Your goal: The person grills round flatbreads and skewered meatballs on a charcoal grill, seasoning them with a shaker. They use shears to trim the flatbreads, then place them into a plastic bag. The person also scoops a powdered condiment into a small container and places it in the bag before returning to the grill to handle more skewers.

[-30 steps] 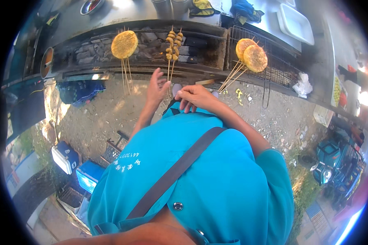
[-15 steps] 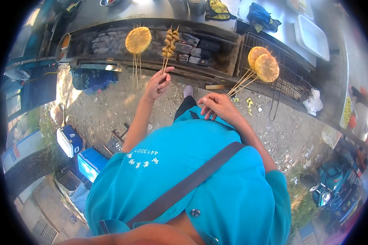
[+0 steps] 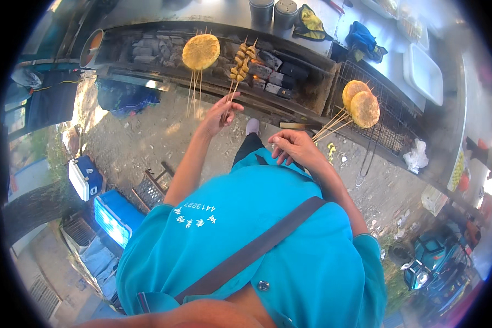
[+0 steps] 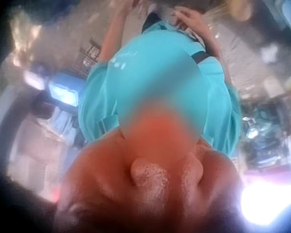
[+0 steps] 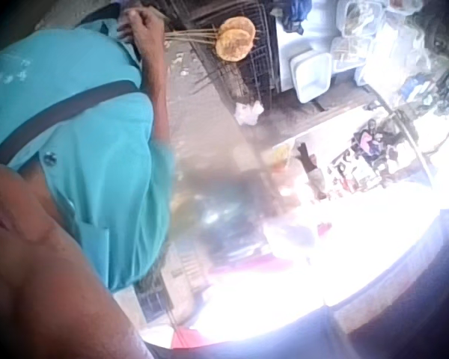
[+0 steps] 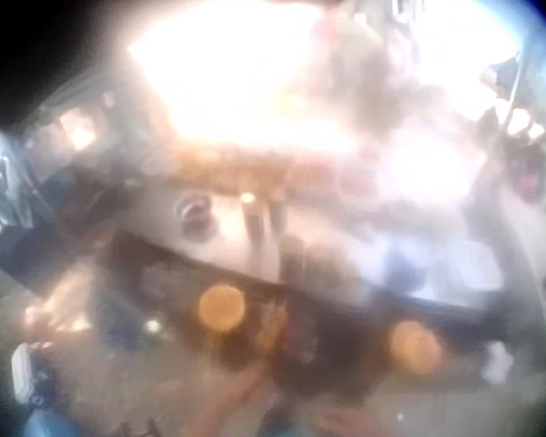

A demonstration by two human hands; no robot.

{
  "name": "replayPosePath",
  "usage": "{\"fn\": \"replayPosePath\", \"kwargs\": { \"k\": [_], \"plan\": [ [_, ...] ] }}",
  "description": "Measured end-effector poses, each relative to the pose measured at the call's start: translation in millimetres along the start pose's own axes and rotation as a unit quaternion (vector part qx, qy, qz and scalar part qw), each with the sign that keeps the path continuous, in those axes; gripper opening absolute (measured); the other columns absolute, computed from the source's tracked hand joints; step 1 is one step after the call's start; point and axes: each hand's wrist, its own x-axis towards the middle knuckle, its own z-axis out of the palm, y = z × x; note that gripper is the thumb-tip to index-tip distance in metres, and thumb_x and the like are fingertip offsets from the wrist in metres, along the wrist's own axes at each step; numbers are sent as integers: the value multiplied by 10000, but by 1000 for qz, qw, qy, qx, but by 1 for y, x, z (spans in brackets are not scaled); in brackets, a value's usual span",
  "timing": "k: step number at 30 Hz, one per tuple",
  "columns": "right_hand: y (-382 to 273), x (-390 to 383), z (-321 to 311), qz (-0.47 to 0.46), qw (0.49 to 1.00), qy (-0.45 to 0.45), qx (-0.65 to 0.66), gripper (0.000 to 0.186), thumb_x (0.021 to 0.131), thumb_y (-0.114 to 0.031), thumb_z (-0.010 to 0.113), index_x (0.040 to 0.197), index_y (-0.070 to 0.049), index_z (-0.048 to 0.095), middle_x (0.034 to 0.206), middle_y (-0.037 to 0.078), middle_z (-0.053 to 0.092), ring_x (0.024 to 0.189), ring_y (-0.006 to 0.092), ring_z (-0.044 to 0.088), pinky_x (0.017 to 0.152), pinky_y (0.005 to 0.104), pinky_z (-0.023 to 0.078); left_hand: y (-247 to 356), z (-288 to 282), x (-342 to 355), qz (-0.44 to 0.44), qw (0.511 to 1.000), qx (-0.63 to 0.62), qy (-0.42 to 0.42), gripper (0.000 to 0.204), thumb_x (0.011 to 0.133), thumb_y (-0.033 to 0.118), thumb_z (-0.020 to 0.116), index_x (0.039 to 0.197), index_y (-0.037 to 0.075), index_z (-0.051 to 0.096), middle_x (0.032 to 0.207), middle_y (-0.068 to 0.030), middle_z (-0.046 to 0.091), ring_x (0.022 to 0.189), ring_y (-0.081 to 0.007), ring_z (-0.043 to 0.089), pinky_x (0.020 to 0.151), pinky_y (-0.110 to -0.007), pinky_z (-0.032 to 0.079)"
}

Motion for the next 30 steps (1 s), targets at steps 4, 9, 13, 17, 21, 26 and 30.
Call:
{"fn": "replayPosePath", "kwargs": {
  "k": [4,9,13,17,21,26,30],
  "plan": [
    [-38,23,-37,-57,992,99,-60,281,912,-244,511,1067,-17,567,819,66,631,670,115,617,538,218,476,-3,0,-9,-4,1000,2,31,491,955,302,423,1349,39,296,1019,-110,597,654,-83,576,469,-171,424],
    [-117,105,-99,-260,847,256,-387,445,826,-306,615,1180,-49,533,969,107,621,914,207,601,819,325,463,-29,-5,-19,197,866,421,184,526,911,258,508,1324,-14,329,1201,-189,511,1073,-287,525,899,-369,433],
    [-176,203,-111,-286,671,304,-613,650,757,-391,653,1312,-152,411,1218,168,510,1118,348,495,915,391,413,25,41,-60,313,741,546,234,557,864,211,562,1316,-28,341,1286,-221,423,1202,-358,401,1006,-396,319],
    [-185,282,-133,-202,562,295,-746,666,700,-357,696,1285,-180,431,1211,181,511,1068,361,523,900,401,429,35,32,-64,281,745,553,244,529,851,168,568,1309,-1,364,1307,-197,410,1189,-346,418,975,-393,358],
    [-220,258,-80,-131,619,201,-748,690,659,-342,721,1266,-182,435,1180,179,528,1001,352,563,879,393,445,22,33,-66,250,791,507,232,522,842,144,569,1306,10,370,1300,-191,420,1181,-350,426,959,-395,375],
    [-176,236,-134,-315,868,326,-205,675,732,-400,695,1202,13,443,1072,171,581,974,316,582,890,430,452,0,28,-54,252,792,512,218,531,847,150,569,1323,38,363,1280,-190,444,1164,-308,463,893,-332,428],
    [-151,171,-75,-303,927,82,205,491,848,-304,598,1168,31,434,1076,181,565,990,287,587,872,446,493,-24,19,-40,206,880,374,206,487,887,136,519,1332,39,348,1205,-168,498,1018,-240,553,816,-306,466]
  ]
}}
